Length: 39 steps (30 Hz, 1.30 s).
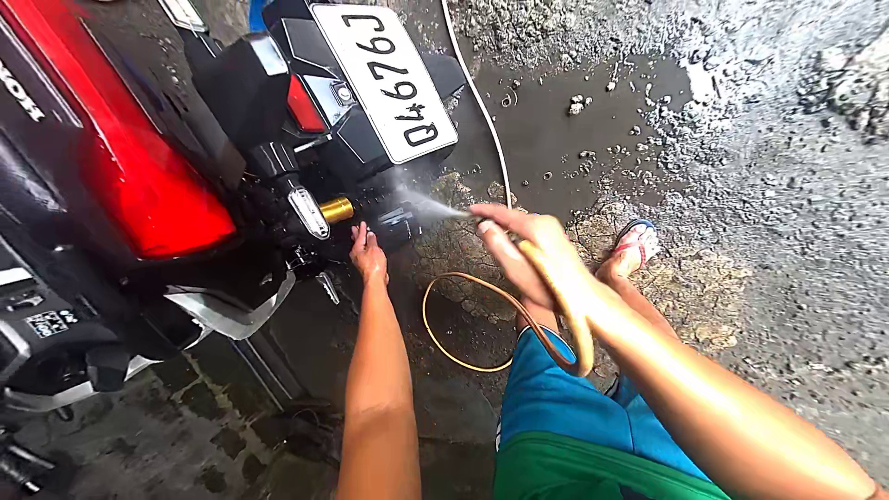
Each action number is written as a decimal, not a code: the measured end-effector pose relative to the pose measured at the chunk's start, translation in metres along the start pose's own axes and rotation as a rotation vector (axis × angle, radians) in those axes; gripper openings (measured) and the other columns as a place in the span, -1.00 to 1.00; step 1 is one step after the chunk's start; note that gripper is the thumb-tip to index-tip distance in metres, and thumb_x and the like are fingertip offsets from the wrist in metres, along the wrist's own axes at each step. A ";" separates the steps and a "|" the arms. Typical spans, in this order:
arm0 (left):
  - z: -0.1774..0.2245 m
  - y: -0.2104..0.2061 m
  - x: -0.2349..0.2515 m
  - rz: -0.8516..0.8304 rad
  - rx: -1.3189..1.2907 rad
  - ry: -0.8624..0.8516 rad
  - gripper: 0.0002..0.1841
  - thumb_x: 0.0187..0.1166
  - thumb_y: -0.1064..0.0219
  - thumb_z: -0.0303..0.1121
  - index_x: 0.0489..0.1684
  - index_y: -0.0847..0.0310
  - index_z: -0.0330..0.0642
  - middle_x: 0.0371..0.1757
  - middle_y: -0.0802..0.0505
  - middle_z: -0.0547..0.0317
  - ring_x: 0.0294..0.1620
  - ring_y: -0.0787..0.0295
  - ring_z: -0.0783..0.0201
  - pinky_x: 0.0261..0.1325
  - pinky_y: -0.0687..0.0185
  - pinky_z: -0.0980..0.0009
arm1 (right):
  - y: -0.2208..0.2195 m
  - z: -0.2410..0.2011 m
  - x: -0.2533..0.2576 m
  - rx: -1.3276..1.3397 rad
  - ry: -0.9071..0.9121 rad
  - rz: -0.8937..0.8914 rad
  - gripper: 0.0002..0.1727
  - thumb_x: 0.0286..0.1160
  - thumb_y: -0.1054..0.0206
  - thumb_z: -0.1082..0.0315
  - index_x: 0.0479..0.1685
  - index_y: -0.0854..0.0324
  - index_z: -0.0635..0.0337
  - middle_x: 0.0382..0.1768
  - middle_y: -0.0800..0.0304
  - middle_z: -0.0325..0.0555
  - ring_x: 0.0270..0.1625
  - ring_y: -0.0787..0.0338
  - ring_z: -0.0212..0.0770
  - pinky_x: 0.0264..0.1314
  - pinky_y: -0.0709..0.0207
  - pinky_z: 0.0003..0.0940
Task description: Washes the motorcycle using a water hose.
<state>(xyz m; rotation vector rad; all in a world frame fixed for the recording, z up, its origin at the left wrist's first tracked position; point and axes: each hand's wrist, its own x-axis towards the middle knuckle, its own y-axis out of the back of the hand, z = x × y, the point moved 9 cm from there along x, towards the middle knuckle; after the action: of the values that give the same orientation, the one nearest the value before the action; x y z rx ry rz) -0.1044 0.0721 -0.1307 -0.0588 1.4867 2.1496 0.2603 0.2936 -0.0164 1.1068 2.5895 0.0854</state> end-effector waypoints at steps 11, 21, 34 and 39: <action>0.021 -0.043 -0.110 0.082 -0.435 0.214 -0.63 0.80 -0.19 -0.41 0.48 -0.55 -0.40 0.23 -0.86 -0.19 0.16 -0.88 0.09 0.26 -0.78 0.18 | 0.099 0.044 -0.080 0.094 -0.135 0.099 -0.55 0.78 0.03 0.14 0.44 -0.69 -0.10 0.04 -0.89 -0.30 -0.08 -0.82 -0.43 -0.02 -0.73 -0.26; 0.045 -0.030 -0.191 0.021 -0.386 0.338 -0.70 0.75 -0.27 -0.43 0.29 -0.68 -0.43 0.07 -0.91 -0.18 0.02 -0.92 0.14 0.07 -0.82 0.23 | 0.283 0.020 -0.061 0.064 -0.096 0.216 -0.52 0.75 0.05 0.23 0.37 -0.70 0.15 0.30 -0.84 -0.17 0.27 -0.82 -0.38 0.41 -0.65 -0.30; 0.209 -0.084 -0.147 -0.419 -0.184 0.209 -0.59 0.61 -0.23 -0.58 0.45 -0.58 -0.37 0.43 -0.74 -0.22 0.43 -0.72 -0.04 0.51 -0.62 0.03 | 0.391 -0.178 0.171 0.020 0.174 -0.152 -0.56 0.79 0.05 0.23 0.35 -0.69 0.13 0.23 -0.84 -0.14 0.13 -0.84 -0.32 0.25 -0.71 -0.29; 0.375 -0.190 -0.152 -0.833 0.077 -0.096 0.11 0.07 -0.69 -0.57 0.85 -0.19 0.06 0.86 -0.19 -0.25 0.83 -0.15 -0.26 0.76 -0.23 -0.24 | 0.408 -0.240 0.289 -0.101 0.288 -0.318 -0.54 0.70 0.05 0.26 0.20 -0.75 0.24 0.10 -0.89 -0.12 0.06 -0.85 -0.33 0.19 -0.74 -0.23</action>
<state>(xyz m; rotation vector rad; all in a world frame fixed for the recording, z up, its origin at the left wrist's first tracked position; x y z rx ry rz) 0.2045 0.3941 -0.0969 -0.4556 1.1890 1.3987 0.2804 0.8019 0.2061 0.6777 2.9437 0.3172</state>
